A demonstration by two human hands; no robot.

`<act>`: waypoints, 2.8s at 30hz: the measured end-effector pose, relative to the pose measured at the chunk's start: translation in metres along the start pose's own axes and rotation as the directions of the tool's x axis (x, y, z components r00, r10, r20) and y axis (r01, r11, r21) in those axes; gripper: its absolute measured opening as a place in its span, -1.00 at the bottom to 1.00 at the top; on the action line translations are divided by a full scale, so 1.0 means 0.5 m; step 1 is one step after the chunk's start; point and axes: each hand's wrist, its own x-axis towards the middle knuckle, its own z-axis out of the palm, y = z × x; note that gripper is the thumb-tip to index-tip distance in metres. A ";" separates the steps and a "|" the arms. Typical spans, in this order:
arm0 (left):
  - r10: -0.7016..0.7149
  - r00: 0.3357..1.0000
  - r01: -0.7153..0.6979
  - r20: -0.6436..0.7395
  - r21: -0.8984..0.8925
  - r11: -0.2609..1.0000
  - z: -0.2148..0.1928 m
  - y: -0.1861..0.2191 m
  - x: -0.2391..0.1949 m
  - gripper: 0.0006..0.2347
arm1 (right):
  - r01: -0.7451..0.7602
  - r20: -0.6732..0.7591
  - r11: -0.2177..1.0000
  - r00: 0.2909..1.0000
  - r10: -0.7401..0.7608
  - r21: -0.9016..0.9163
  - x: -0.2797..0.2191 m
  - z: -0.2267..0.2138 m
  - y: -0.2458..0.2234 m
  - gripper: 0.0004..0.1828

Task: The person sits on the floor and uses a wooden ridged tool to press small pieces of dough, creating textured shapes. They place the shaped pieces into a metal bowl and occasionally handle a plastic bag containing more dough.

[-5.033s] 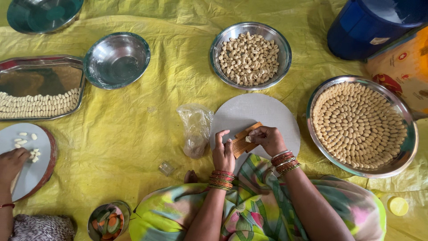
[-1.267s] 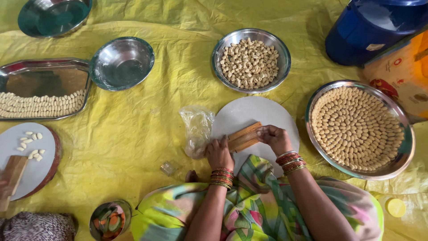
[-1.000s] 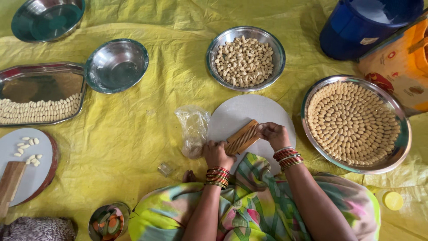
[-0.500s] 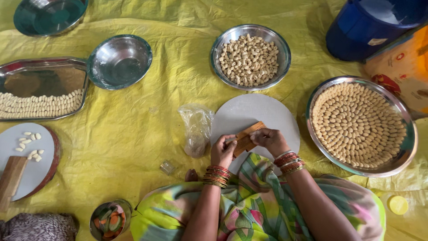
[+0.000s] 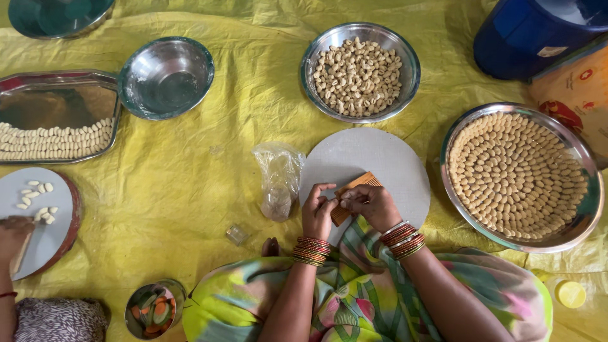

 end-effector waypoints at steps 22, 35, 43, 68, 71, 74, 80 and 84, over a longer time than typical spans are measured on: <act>-0.043 0.999 0.042 0.002 -0.239 0.970 -0.005 -0.040 0.005 -0.77 | -0.062 -0.104 0.992 0.993 0.051 -0.106 0.046 -0.062 0.059 -0.83; -0.017 1.000 0.016 -0.001 -0.212 0.977 -0.010 -0.044 0.004 -0.75 | -0.112 -0.157 0.990 0.983 0.097 -0.087 0.074 -0.113 0.114 -0.91; -0.015 0.997 0.011 -0.081 -0.050 0.999 -0.008 -0.050 0.006 -0.78 | -0.135 -0.211 0.976 0.973 0.097 -0.173 0.081 -0.133 0.143 -0.91; -0.277 0.945 0.309 -0.172 0.748 0.587 -0.009 -0.002 -0.001 -0.58 | 0.135 0.021 0.964 0.991 -0.134 -0.229 0.324 -0.219 -0.022 -0.81; -0.291 0.939 0.325 -0.183 0.751 0.576 -0.013 0.014 0.001 -0.57 | 0.198 -0.217 0.778 0.973 -0.081 0.596 0.385 -0.194 -0.087 -0.74; -0.281 0.941 0.321 -0.186 0.752 0.575 -0.012 0.021 0.000 -0.57 | 0.174 -0.201 0.953 0.972 -0.125 0.247 0.377 -0.128 -0.119 -0.61; -0.281 0.948 0.290 -0.148 0.764 0.576 -0.005 0.024 -0.002 -0.55 | 0.120 0.066 0.723 0.992 -0.103 -0.681 0.283 0.082 -0.091 -0.20; -0.286 0.948 0.287 -0.138 0.761 0.583 -0.007 0.028 -0.005 -0.54 | 0.209 0.152 0.439 0.975 -0.161 -0.874 0.272 0.173 -0.080 -0.15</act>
